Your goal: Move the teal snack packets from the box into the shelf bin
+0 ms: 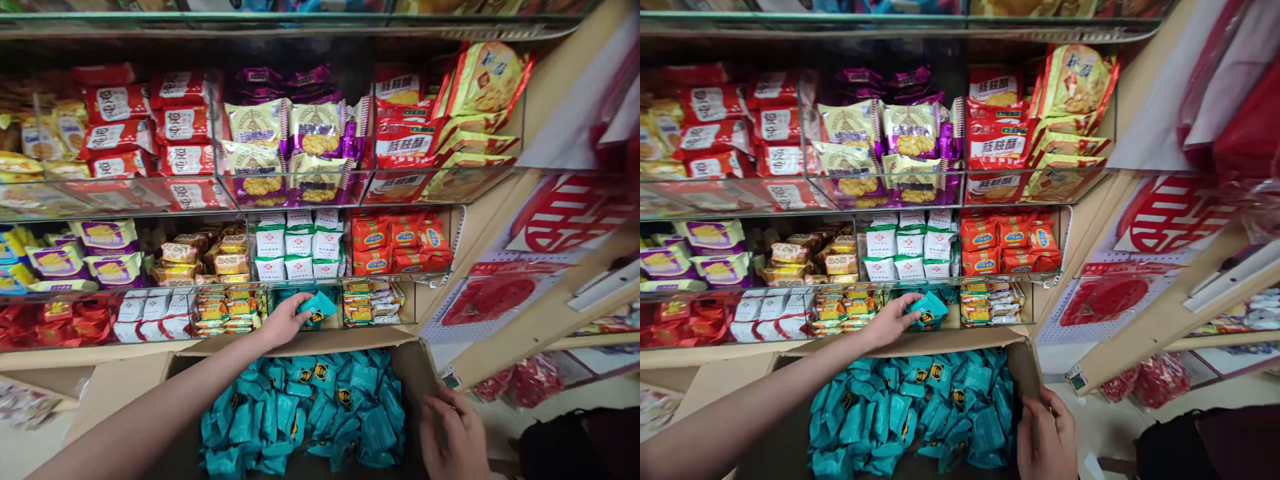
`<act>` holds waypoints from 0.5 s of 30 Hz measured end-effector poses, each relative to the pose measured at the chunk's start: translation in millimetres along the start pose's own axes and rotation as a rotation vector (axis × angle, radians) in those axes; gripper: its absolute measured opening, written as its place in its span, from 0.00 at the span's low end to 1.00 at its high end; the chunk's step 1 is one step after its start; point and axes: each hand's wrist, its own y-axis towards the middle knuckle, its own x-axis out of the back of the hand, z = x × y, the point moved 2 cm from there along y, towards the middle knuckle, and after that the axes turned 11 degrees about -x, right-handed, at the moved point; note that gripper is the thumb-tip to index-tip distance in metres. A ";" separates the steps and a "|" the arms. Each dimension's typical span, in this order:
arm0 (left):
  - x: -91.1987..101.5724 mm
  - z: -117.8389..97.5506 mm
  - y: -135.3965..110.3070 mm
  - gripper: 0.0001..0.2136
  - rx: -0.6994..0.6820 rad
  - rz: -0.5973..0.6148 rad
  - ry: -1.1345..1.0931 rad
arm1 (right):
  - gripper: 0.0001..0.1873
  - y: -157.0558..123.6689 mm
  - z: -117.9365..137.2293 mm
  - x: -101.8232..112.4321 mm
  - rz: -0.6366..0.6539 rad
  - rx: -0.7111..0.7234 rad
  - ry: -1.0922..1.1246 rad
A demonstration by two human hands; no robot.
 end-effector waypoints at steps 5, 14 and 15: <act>-16.8 46.2 35.8 0.14 0.086 0.051 0.167 | 0.09 -19.9 -9.9 -16.7 0.036 -0.003 -0.107; -27.5 67.5 80.8 0.13 0.120 0.152 0.541 | 0.08 -19.4 -4.4 -16.5 0.054 -0.018 -0.133; -28.7 68.6 84.1 0.13 0.117 0.164 0.581 | 0.08 -18.7 -4.0 -16.3 0.056 -0.015 -0.138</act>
